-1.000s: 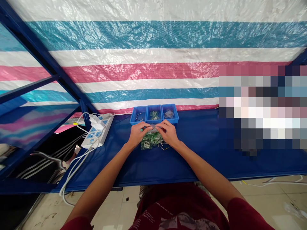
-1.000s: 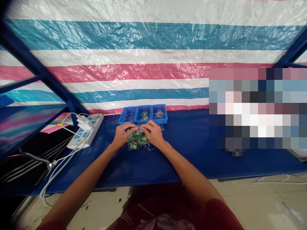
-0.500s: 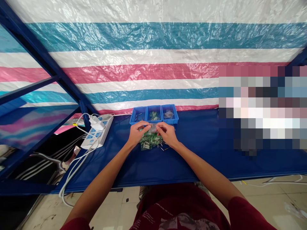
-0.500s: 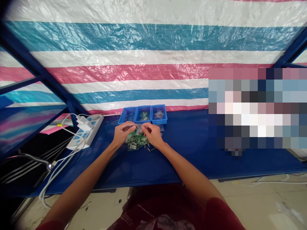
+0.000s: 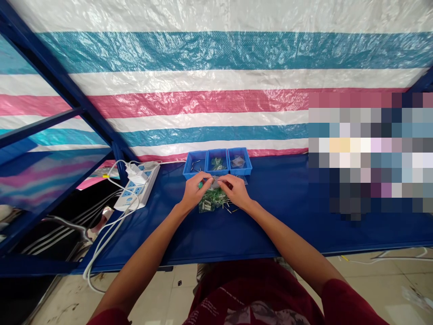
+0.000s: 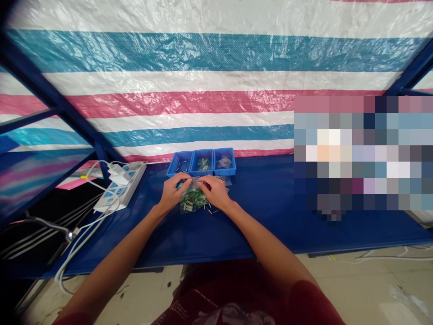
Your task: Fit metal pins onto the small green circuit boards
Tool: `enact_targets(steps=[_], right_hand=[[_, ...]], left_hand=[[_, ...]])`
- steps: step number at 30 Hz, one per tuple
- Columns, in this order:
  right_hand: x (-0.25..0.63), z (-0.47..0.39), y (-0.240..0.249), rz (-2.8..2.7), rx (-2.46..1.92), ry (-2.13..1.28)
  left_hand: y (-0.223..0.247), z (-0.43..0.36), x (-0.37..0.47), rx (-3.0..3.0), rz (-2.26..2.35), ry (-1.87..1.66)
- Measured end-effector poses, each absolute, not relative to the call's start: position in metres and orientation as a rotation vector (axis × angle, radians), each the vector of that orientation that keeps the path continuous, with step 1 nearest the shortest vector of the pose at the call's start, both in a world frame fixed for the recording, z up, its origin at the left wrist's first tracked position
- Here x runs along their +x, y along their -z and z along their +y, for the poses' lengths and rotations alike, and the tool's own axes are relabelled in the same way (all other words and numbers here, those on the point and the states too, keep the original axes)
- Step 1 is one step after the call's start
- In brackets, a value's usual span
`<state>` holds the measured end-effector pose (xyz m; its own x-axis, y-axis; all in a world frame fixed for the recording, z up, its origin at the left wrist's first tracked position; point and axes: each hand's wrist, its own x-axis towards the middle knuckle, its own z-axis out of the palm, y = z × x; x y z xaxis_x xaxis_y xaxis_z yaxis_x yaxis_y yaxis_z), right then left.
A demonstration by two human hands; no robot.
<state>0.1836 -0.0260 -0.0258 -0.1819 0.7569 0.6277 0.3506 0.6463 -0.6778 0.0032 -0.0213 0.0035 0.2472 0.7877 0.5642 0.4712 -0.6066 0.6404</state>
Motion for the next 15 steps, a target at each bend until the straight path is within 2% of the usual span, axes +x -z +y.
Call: enact_targets(steps=[7,15], right_hand=[[0.1822,-0.0255,0.0276,-1.730,-0.894,-0.707],[0.1838,-0.0275,0.0227,-1.793,-0.850,-0.478]], left_hand=[[-0.0010,-0.0174,0.0019,2.093,1.150,-1.290],[0.0049,-0.0158,-0.0007,2.182,1.073,-1.379]])
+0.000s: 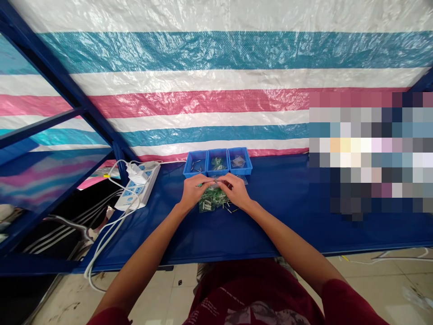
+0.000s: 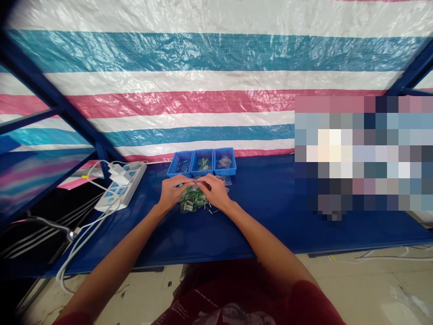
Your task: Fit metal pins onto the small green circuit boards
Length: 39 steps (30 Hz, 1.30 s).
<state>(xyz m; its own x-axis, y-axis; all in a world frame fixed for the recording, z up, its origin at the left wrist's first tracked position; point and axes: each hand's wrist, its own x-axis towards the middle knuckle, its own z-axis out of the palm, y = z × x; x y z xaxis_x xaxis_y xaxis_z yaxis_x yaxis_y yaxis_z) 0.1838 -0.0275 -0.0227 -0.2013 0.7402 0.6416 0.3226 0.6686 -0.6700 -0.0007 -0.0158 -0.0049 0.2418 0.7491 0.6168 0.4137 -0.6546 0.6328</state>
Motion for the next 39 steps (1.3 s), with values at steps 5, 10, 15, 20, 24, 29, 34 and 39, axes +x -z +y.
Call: enact_targets(steps=[5,10,15,20,24,29,34,39], right_hand=[[0.1835,-0.0277,0.0235,-1.772,-0.847,-0.436],[0.1843,-0.0271,0.0234,-1.724,-0.869,-0.461],[0.1850,-0.0277,0.0231,-1.767,-0.905,-0.470],[0.1845,-0.0268,0.0253,-1.804,-0.893,-0.408],[0.1846,-0.0261,0.0263,-1.790,-0.861,-0.373],[0.1845,-0.0283,0.0234,-1.774,-0.878,-0.391],[0.1845,-0.0297,0.0212,-1.746,-0.896,-0.467],[0.1850,-0.0293,0.0205,-1.738,-0.876,-0.490]], left_hand=[[0.0021,-0.0186,0.0009,2.213,1.082,-1.353],[-0.0004,-0.0178,0.0011,2.230,1.123,-1.310],[0.0012,-0.0153,-0.0010,2.305,1.032,-1.416],[0.0002,-0.0169,-0.0009,2.412,1.035,-1.412],[-0.0004,-0.0191,0.0012,2.408,1.109,-1.351],[0.0013,-0.0180,0.0019,2.246,1.111,-1.288],[0.0016,-0.0158,0.0000,2.196,1.099,-1.216],[-0.0020,-0.0172,-0.0003,2.264,1.063,-1.127]])
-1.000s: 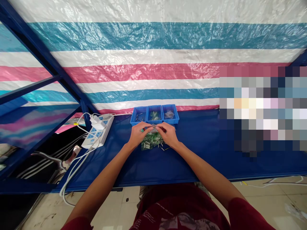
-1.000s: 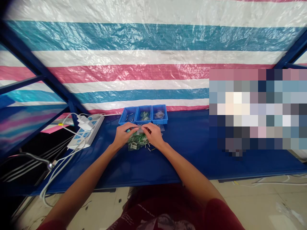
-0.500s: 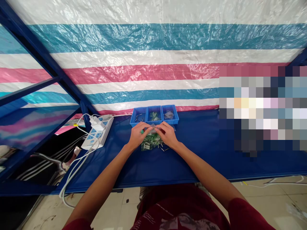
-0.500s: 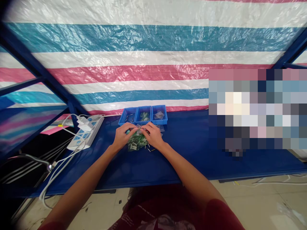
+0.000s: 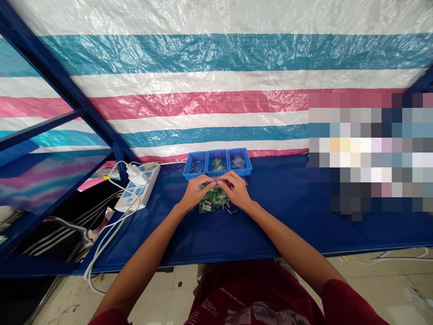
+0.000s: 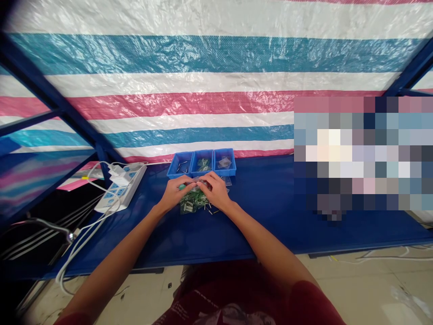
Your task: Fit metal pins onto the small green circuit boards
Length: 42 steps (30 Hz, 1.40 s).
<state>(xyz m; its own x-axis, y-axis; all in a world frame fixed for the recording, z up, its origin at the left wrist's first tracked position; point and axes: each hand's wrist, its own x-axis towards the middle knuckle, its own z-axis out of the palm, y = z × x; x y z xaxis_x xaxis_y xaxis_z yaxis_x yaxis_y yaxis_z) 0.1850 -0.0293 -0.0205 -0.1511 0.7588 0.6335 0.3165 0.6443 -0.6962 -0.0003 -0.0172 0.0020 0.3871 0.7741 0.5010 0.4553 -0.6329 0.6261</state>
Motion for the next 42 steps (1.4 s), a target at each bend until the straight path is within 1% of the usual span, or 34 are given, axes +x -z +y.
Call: enact_targets(steps=[11,16,19,24,26,30,33,35,37,42], right_hand=[[0.185,-0.028,0.018,-1.591,-0.877,-0.552],[0.186,-0.026,0.019,-1.585,-0.934,-0.637],[0.188,-0.023,0.020,-1.557,-0.951,-0.794],[0.196,-0.016,0.015,-1.529,-0.872,-1.314],[0.198,-0.013,0.013,-1.370,-0.894,-1.436],[0.200,-0.007,0.010,-0.825,-0.962,-1.351],[0.200,-0.005,0.011,-0.674,-0.999,-1.320],[0.202,-0.005,0.012,-0.713,-1.034,-1.262],[0.205,-0.005,0.013,-0.847,-1.106,-1.131],[0.209,-0.006,0.018,-1.438,-1.336,-0.569]], left_hand=[[0.000,-0.016,0.001,2.118,1.122,-1.113],[0.001,-0.015,0.001,2.117,1.113,-1.135],[0.000,-0.016,0.000,2.103,1.123,-1.174],[-0.002,-0.015,-0.002,2.069,1.240,-1.360],[-0.002,-0.015,-0.002,2.045,1.265,-1.401],[-0.003,-0.015,-0.001,2.060,1.281,-1.401],[-0.003,-0.015,-0.001,2.106,1.286,-1.388],[-0.003,-0.015,-0.001,2.130,1.290,-1.379],[-0.001,-0.015,-0.002,2.162,1.303,-1.365],[0.005,-0.012,-0.003,2.407,1.283,-1.259]])
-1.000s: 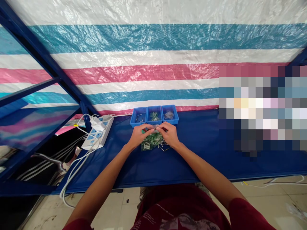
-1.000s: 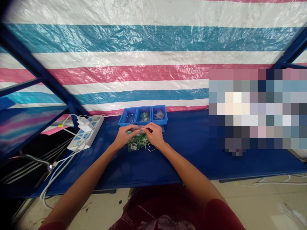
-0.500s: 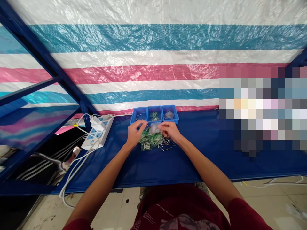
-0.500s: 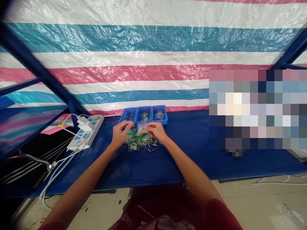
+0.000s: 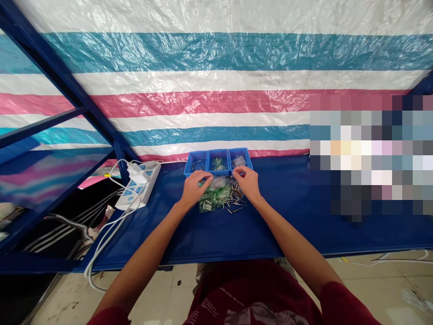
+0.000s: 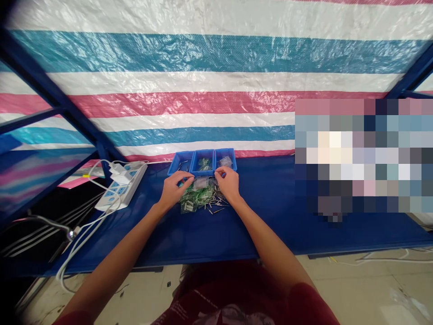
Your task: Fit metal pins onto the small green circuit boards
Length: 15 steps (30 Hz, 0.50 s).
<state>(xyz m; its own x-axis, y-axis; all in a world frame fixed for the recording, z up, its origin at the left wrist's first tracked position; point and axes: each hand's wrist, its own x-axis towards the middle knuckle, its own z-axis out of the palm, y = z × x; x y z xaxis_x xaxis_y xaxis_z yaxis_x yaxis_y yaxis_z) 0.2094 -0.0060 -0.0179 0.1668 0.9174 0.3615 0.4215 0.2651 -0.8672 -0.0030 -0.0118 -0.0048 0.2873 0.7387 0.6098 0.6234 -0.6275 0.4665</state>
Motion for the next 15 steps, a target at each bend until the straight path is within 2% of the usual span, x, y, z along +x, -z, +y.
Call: enact_targets(steps=[4,9,15], right_hand=[[0.204,-0.007,0.026,-1.772,-1.363,-0.410],[0.200,-0.007,0.033,-1.829,-1.339,-0.377],[0.199,-0.008,0.034,-1.853,-1.300,-0.392]], left_hand=[[0.011,-0.007,-0.003,2.655,1.167,-1.048],[0.017,-0.003,-0.003,2.767,1.115,-0.778],[0.018,-0.004,-0.004,2.799,1.143,-0.657]])
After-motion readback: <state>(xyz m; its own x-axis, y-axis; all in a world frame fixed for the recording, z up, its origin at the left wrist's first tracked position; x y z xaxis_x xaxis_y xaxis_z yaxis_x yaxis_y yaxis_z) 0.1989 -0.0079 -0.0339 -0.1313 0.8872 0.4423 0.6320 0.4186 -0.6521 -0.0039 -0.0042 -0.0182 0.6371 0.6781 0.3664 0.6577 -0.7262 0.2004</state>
